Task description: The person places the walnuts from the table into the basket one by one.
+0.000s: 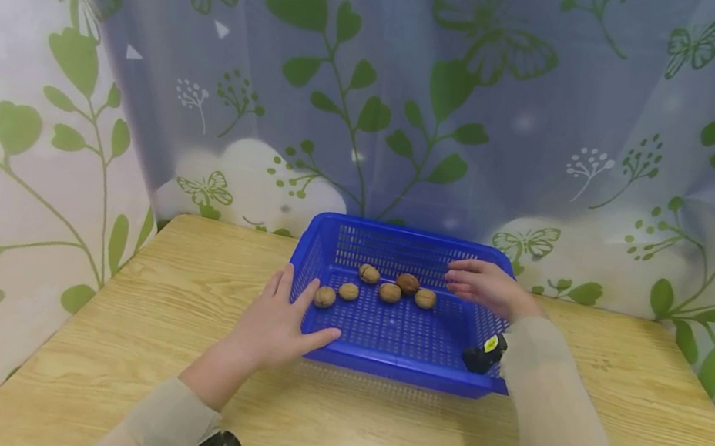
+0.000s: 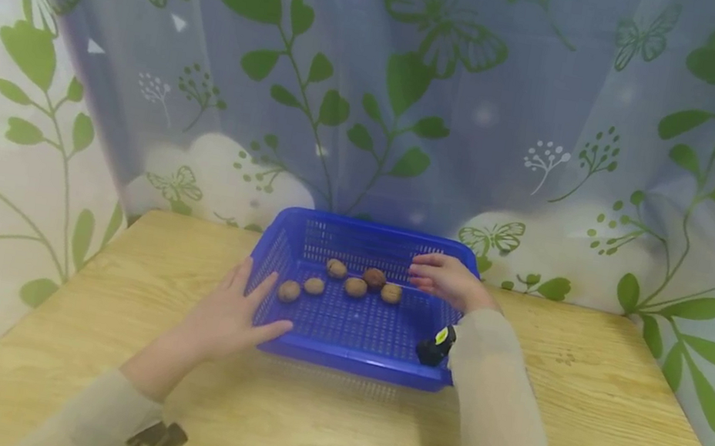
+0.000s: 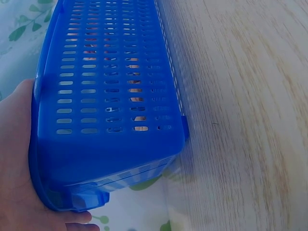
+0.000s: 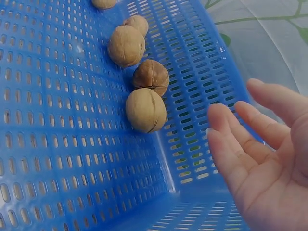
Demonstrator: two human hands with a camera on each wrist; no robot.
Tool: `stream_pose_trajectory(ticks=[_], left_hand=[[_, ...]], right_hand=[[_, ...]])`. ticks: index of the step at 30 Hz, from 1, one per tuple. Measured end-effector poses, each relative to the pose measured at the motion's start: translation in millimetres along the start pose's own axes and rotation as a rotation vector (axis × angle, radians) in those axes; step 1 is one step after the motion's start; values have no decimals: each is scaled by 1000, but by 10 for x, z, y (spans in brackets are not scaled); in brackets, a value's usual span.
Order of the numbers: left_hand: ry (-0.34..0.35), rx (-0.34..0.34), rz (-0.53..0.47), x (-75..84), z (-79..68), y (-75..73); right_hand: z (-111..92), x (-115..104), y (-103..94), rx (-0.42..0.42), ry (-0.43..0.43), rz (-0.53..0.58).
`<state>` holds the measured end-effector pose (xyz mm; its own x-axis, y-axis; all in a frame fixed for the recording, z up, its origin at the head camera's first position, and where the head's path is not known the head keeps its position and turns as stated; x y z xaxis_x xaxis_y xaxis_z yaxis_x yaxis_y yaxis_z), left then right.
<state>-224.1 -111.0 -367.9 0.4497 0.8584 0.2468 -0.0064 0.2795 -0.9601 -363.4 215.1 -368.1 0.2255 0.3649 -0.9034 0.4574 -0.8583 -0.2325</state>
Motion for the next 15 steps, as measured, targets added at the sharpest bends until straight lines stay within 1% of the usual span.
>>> stream_pose_trajectory(ticks=[3, 8, 12, 15], left_hand=[[1, -1, 6, 3, -9, -9], [1, -5, 13, 20, -16, -27], [2, -3, 13, 25, -13, -27], [1, 7, 5, 12, -9, -19]], right_hand=[[-17, -26, 14, 2, -5, 21], [-91, -149, 27, -9, -51, 71], [-204, -278, 1, -41, -69, 59], [-307, -375, -14, -62, -88, 28]])
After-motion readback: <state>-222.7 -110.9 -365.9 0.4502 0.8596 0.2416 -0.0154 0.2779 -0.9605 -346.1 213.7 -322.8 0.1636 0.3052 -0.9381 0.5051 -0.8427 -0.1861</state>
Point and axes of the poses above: each hand's wrist, its own z-axis towards the middle knuckle, its own y-axis out of the palm, x = y × z, the point moved 2 cm from there along z, towards the middle knuckle, and after that the axes turned 11 degrees about y, right-handed, at the moved point
